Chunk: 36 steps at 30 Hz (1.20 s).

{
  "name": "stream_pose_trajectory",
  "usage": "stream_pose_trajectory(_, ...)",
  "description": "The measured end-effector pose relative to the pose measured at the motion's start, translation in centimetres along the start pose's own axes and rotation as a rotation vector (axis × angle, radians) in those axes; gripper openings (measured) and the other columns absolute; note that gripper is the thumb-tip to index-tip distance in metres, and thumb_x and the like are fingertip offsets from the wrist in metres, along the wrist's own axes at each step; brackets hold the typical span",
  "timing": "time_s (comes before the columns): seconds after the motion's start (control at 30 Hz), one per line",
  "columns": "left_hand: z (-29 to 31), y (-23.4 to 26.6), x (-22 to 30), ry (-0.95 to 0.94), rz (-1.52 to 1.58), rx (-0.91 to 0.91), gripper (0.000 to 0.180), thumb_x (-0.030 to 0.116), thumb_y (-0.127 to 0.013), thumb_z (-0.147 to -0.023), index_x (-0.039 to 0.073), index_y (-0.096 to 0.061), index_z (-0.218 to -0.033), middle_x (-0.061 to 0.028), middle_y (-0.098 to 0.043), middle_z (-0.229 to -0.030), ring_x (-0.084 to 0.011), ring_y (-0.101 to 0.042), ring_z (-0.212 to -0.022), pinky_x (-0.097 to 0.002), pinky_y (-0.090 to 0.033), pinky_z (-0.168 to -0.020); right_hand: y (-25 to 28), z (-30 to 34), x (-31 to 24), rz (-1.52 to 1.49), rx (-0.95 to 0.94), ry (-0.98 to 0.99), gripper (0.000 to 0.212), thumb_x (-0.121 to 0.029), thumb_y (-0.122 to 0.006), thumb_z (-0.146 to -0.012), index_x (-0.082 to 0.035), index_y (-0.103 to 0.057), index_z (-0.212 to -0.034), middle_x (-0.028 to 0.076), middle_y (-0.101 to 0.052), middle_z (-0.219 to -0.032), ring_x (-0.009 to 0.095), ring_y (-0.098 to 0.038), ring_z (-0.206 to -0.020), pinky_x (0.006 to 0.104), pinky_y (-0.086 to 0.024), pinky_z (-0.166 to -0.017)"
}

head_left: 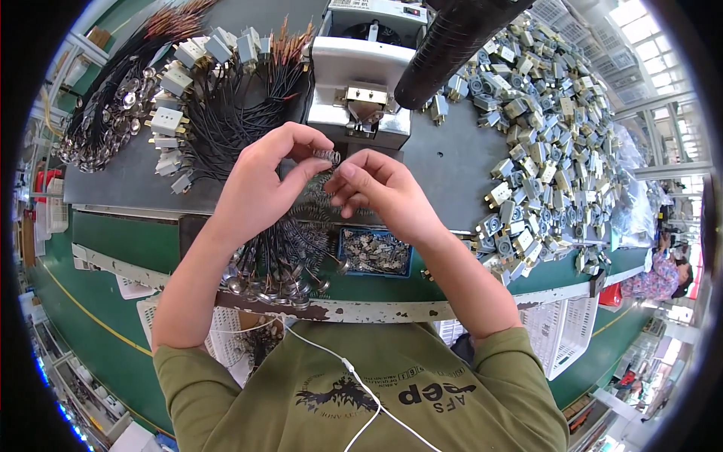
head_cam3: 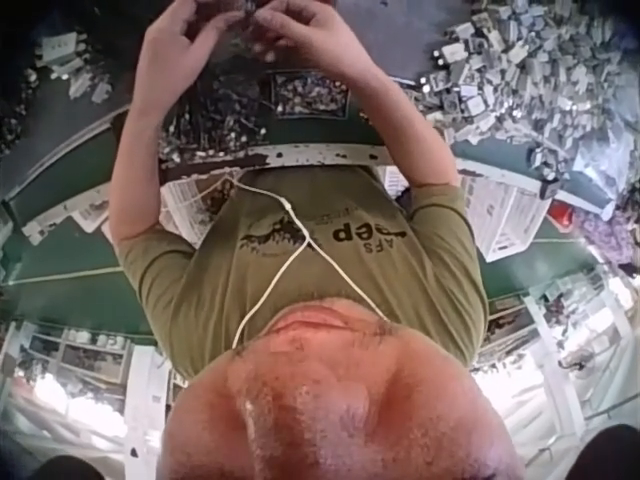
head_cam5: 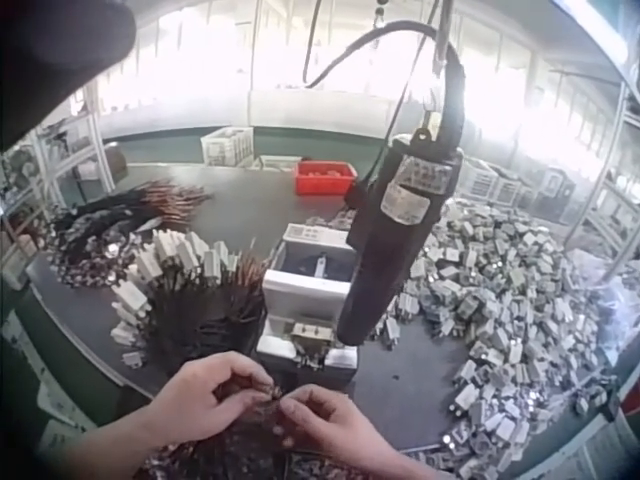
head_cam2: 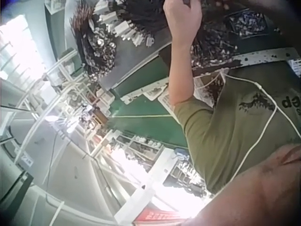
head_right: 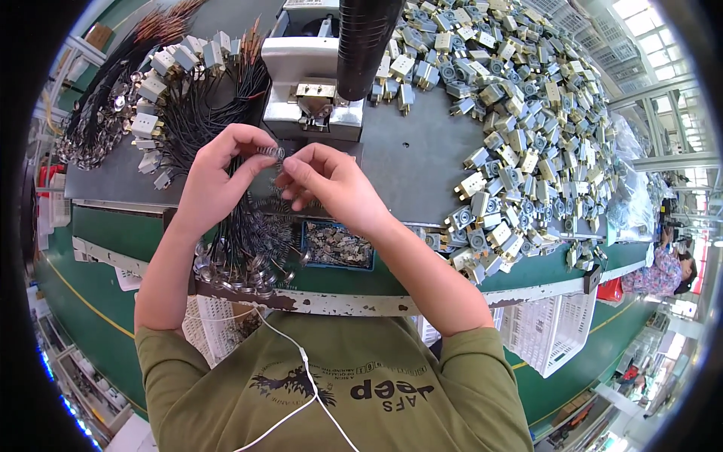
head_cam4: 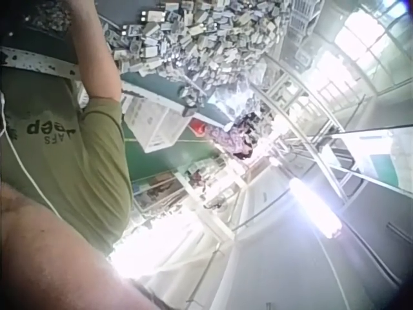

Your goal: The worker is assembling small electronic components by connecting wires and using a handheld bonding tool on a jig.

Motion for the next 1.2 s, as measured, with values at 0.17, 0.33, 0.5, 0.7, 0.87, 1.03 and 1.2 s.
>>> stream_pose_trajectory(0.17, 0.1, -0.2, 0.3, 0.051, 0.063, 0.003, 0.018, 0.001, -0.073, -0.092, 0.001, -0.066, -0.109, -0.0059, -0.072, -0.093, -0.0119, -0.068, -0.086, -0.0281, -0.055, -0.079, -0.6, 0.6, -1.1, -0.135, 0.120, 0.082, 0.022, -0.012, -0.067, -0.102, -0.003, -0.060, -0.121, 0.007, -0.066, -0.110, 0.013, -0.065, -0.083, 0.0283, -0.055, -0.071)
stream_pose_trajectory(0.33, 0.3, -0.5, 0.4, 0.066, 0.082, -0.013, 0.018, 0.003, -0.074, -0.092, 0.001, -0.067, -0.109, -0.0052, -0.073, -0.094, -0.0104, -0.066, -0.082, -0.0275, -0.054, -0.077, -0.2, 1.2, -1.3, 0.095, 0.164, 0.231, 0.023, -0.006, -0.072, -0.098, 0.000, -0.067, -0.119, 0.000, -0.068, -0.097, 0.005, -0.059, -0.081, 0.0216, -0.048, -0.069)
stream_pose_trajectory(0.5, 0.4, 0.0, 0.7, 0.064, 0.075, 0.024, 0.018, 0.002, -0.076, -0.090, 0.001, -0.068, -0.106, -0.0043, -0.072, -0.093, -0.0096, -0.064, -0.081, -0.0267, -0.053, -0.076, 0.2, 1.3, -1.4, 0.175, 0.206, 0.249, 0.019, -0.008, -0.075, -0.097, 0.000, -0.069, -0.113, 0.000, -0.070, -0.098, 0.004, -0.062, -0.088, 0.0216, -0.051, -0.079)
stream_pose_trajectory(0.7, 0.3, 0.3, 0.6, 0.005, 0.081, 0.057, 0.018, 0.001, -0.077, -0.088, 0.003, -0.069, -0.104, -0.0026, -0.072, -0.093, -0.0109, -0.066, -0.083, -0.0265, -0.053, -0.076, 0.6, 0.6, 0.2, 0.027, 0.080, 0.075, 0.024, -0.020, -0.070, -0.101, -0.003, -0.064, -0.116, 0.002, -0.069, -0.101, 0.005, -0.056, -0.082, 0.0218, -0.045, -0.071)
stream_pose_trajectory(0.87, 0.1, 0.1, 1.2, -0.011, -0.053, 0.022, 0.017, 0.002, -0.077, -0.088, 0.004, -0.070, -0.104, -0.0055, -0.072, -0.093, -0.0143, -0.068, -0.083, -0.0284, -0.054, -0.075, -0.9, 0.2, 0.9, -0.407, -0.046, -0.010, 0.032, -0.012, -0.061, -0.102, -0.004, -0.054, -0.132, 0.007, -0.064, -0.113, 0.010, -0.055, -0.085, 0.0258, -0.045, -0.072)
stream_pose_trajectory(1.03, -0.5, 0.2, 2.0, -0.052, -0.167, 0.001, 0.019, 0.005, -0.077, -0.089, 0.003, -0.072, -0.107, -0.0066, -0.073, -0.093, -0.0141, -0.068, -0.082, -0.0286, -0.054, -0.072, -1.0, 0.1, 0.0, -0.316, 0.032, 0.085, 0.040, -0.007, -0.060, -0.101, -0.004, -0.052, -0.140, 0.005, -0.063, -0.114, 0.010, -0.055, -0.086, 0.0261, -0.045, -0.072)
stream_pose_trajectory(1.2, -1.2, 1.1, 1.1, 0.130, -0.131, -0.068, 0.018, 0.010, -0.076, -0.091, 0.000, -0.075, -0.106, -0.0051, -0.074, -0.085, -0.0067, -0.062, -0.073, -0.0244, -0.051, -0.069, -0.8, -0.1, -2.6, 0.011, 0.109, 0.260, 0.032, -0.005, -0.068, -0.099, -0.002, -0.063, -0.130, -0.001, -0.065, -0.105, 0.006, -0.056, -0.085, 0.0218, -0.045, -0.072)
Point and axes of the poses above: each hand's wrist, its own z-axis away from the middle knuckle, its own y-axis out of the back of the hand, x = y × z, the point moved 8 cm from there along -z, towards the middle knuckle
